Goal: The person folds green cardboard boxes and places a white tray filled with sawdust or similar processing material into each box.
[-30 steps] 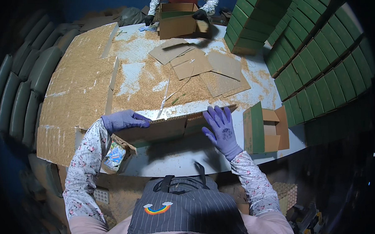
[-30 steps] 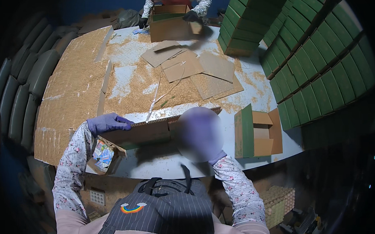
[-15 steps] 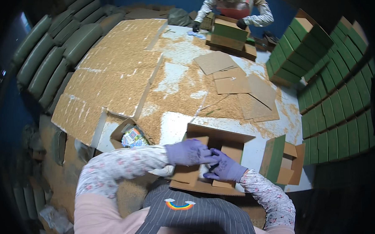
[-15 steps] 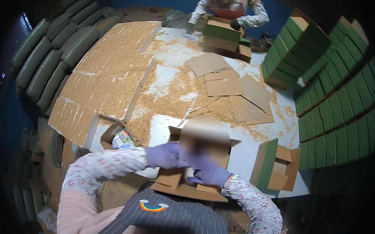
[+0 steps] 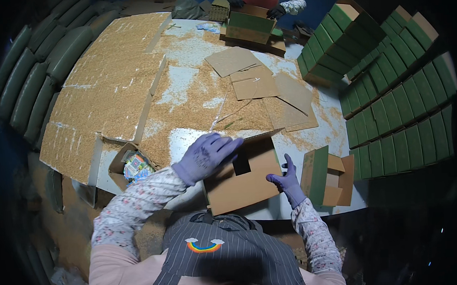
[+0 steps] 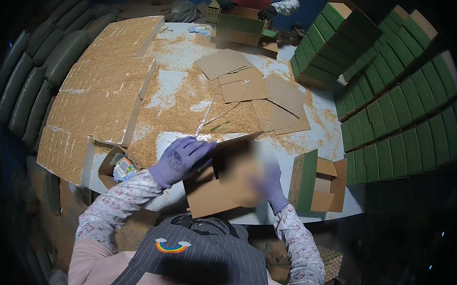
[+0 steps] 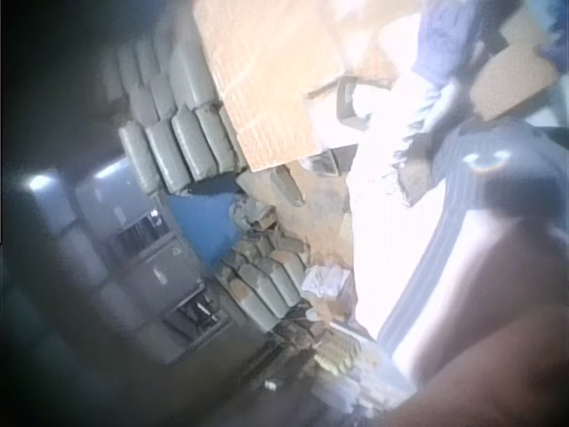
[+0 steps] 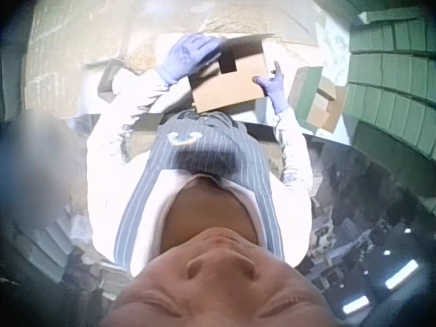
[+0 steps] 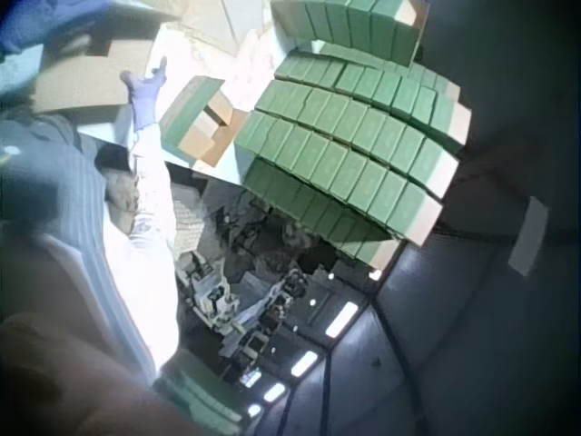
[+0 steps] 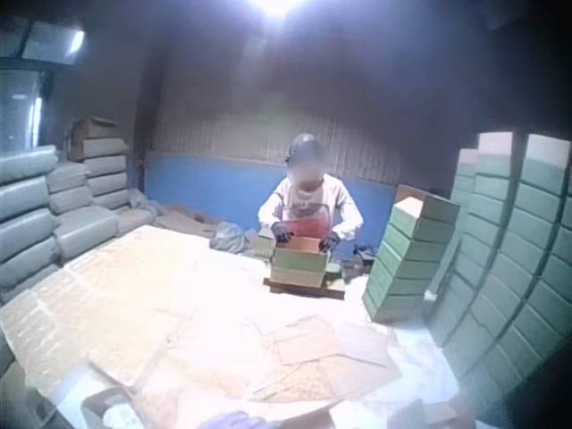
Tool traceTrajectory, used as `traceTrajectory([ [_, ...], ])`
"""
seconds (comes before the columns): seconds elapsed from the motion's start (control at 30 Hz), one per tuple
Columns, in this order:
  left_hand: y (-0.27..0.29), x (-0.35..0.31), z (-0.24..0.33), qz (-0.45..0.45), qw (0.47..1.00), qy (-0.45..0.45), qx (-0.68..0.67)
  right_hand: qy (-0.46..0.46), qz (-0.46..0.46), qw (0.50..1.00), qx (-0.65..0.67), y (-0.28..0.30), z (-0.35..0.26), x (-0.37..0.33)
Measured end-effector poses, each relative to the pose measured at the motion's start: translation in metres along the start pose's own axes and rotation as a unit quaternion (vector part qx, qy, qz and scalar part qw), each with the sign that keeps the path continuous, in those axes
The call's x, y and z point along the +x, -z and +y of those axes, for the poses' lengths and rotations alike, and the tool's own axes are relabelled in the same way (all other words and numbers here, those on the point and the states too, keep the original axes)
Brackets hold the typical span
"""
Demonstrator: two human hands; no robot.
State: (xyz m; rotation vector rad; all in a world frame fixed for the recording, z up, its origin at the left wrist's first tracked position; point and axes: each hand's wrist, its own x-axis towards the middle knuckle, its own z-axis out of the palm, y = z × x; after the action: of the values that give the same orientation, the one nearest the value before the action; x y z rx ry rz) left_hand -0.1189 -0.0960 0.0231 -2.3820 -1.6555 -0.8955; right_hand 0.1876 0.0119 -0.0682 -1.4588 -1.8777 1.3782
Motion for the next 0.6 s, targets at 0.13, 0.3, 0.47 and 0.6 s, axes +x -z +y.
traceTrajectory([
  [0.13, 0.0, -0.063, 0.013, -0.224, 0.962, -0.137, -0.077, -0.087, -0.147, 0.979, 0.108, 0.0, 0.007, 0.02],
  [0.3, -0.004, -0.061, -0.071, -0.048, 0.969, -0.02, -0.243, 0.092, -0.185, 0.969, 0.133, 0.007, -0.097, 0.021],
  [0.47, -0.125, -0.078, -0.093, -0.164, 0.775, 0.555, -0.253, 0.102, -0.044, 0.993, 0.046, 0.009, -0.079, 0.053],
  [0.6, -0.099, -0.065, -0.086, -0.052, 0.822, 0.529, -0.204, 0.04, 0.041, 0.998, 0.027, 0.003, 0.009, 0.061],
])
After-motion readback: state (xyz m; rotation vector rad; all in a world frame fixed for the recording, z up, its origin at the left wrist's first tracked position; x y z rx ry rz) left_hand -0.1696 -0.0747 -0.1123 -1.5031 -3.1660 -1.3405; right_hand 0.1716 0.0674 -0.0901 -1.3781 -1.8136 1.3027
